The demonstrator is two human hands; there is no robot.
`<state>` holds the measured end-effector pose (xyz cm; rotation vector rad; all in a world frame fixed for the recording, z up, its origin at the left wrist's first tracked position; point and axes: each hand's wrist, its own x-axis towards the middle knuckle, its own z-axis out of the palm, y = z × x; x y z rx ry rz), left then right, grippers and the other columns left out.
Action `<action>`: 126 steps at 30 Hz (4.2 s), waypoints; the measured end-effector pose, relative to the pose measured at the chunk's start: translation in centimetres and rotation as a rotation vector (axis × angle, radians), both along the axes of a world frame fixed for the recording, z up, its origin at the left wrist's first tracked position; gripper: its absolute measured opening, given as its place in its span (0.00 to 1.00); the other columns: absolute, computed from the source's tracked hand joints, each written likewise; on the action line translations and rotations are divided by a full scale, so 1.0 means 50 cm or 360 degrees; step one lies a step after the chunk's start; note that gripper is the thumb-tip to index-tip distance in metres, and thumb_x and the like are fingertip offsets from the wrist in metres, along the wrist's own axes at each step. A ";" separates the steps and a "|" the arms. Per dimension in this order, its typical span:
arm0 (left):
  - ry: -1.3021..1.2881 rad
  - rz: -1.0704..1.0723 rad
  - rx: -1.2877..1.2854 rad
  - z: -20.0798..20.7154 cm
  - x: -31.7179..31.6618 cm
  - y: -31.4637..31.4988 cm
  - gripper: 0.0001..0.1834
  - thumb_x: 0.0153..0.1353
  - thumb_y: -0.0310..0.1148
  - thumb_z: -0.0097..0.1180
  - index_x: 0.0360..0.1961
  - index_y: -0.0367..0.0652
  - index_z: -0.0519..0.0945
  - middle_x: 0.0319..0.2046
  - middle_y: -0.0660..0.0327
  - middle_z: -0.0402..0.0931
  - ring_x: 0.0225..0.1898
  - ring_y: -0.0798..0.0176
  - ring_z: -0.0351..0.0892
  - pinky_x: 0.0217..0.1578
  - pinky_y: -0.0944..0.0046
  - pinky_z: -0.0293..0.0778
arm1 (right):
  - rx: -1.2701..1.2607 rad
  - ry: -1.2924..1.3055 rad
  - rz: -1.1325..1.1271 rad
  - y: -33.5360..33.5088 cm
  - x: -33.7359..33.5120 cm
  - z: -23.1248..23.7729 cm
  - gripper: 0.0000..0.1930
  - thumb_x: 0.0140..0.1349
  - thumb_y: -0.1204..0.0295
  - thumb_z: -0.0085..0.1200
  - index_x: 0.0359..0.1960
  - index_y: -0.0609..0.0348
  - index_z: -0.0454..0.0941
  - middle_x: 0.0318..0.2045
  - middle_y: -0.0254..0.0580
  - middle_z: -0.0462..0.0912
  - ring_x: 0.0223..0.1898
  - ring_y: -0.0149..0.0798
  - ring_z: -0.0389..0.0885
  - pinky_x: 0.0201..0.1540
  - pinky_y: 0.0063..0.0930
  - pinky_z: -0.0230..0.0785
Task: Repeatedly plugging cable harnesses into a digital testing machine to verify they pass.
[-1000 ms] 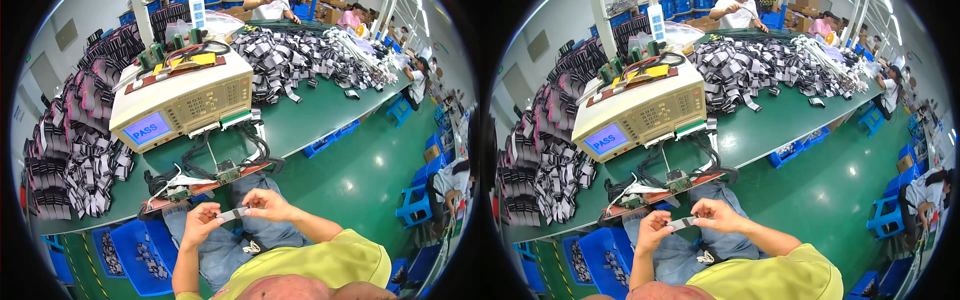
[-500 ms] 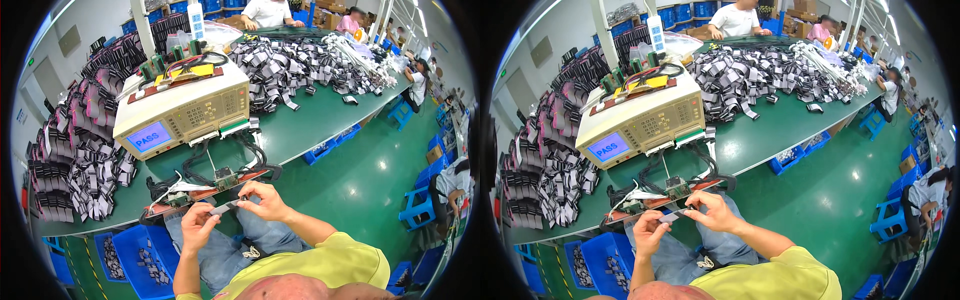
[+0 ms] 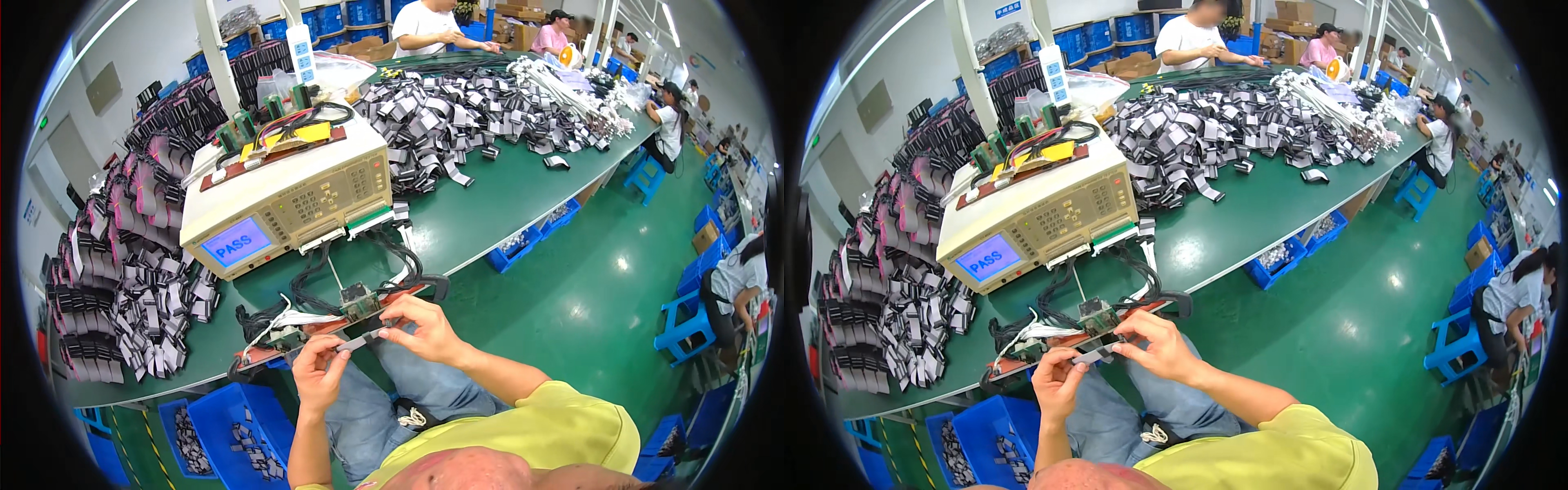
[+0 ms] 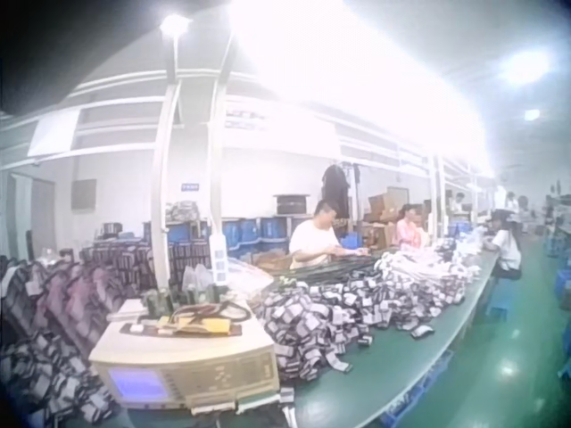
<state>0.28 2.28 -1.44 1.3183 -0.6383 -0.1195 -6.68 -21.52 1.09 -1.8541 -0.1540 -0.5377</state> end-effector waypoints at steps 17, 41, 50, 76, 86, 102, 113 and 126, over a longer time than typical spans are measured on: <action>0.0186 0.0189 -0.0038 0.017 0.008 -0.026 0.19 0.63 0.16 0.66 0.54 0.34 0.77 0.43 0.57 0.82 0.38 0.67 0.83 0.39 0.70 0.78 | 0.0536 0.0067 0.0114 0.005 0.033 -0.006 0.15 0.63 0.80 0.68 0.52 0.65 0.83 0.45 0.39 0.81 0.45 0.31 0.81 0.44 0.24 0.81; 0.0053 0.0129 0.0551 0.026 -0.012 -0.031 0.21 0.59 0.21 0.68 0.55 0.39 0.82 0.38 0.59 0.86 0.41 0.66 0.87 0.46 0.65 0.82 | 0.0486 -0.0083 -0.0016 0.021 0.033 -0.026 0.16 0.59 0.84 0.69 0.49 0.66 0.84 0.40 0.41 0.83 0.40 0.31 0.83 0.42 0.22 0.80; 0.0125 -0.0242 -0.0155 -0.059 -0.023 -0.074 0.15 0.56 0.19 0.72 0.45 0.40 0.88 0.41 0.60 0.78 0.44 0.65 0.78 0.43 0.66 0.75 | -0.0182 -0.0271 0.0195 0.010 0.002 -0.004 0.27 0.52 0.74 0.77 0.55 0.62 0.80 0.53 0.53 0.82 0.49 0.48 0.84 0.48 0.35 0.79; -0.0461 0.0786 0.0280 -0.033 -0.002 -0.068 0.18 0.60 0.19 0.69 0.52 0.35 0.85 0.41 0.53 0.83 0.39 0.59 0.85 0.39 0.65 0.82 | -0.0338 -0.0316 -0.0418 0.015 0.052 -0.030 0.12 0.56 0.83 0.72 0.39 0.67 0.82 0.39 0.47 0.88 0.32 0.36 0.86 0.34 0.26 0.79; -0.0517 0.0788 0.0252 -0.044 0.002 -0.066 0.23 0.58 0.20 0.71 0.56 0.32 0.82 0.41 0.51 0.84 0.39 0.56 0.86 0.40 0.63 0.83 | -0.0371 -0.0215 -0.0588 0.037 0.067 -0.024 0.12 0.53 0.83 0.72 0.36 0.65 0.81 0.30 0.44 0.83 0.29 0.42 0.83 0.32 0.33 0.77; -0.0684 0.0682 0.0177 -0.050 -0.001 -0.053 0.21 0.57 0.16 0.68 0.54 0.36 0.83 0.43 0.52 0.85 0.39 0.56 0.86 0.39 0.62 0.81 | -0.0938 -0.0427 -0.0009 0.055 0.059 0.028 0.18 0.53 0.64 0.75 0.43 0.57 0.85 0.39 0.39 0.82 0.33 0.39 0.85 0.33 0.32 0.78; -0.0354 0.0691 0.0186 -0.020 0.003 -0.091 0.12 0.58 0.24 0.73 0.42 0.35 0.85 0.33 0.55 0.85 0.32 0.60 0.87 0.35 0.64 0.81 | -0.1057 -0.0284 -0.0274 0.075 0.069 0.047 0.09 0.56 0.69 0.72 0.31 0.57 0.84 0.24 0.35 0.77 0.21 0.39 0.77 0.23 0.33 0.67; -0.0548 0.0769 0.0358 -0.031 0.024 -0.088 0.10 0.55 0.22 0.73 0.39 0.35 0.86 0.35 0.54 0.86 0.34 0.56 0.87 0.35 0.62 0.82 | -0.1208 -0.0172 -0.0354 0.090 0.076 0.065 0.06 0.60 0.67 0.69 0.30 0.51 0.83 0.25 0.33 0.75 0.26 0.40 0.80 0.25 0.36 0.70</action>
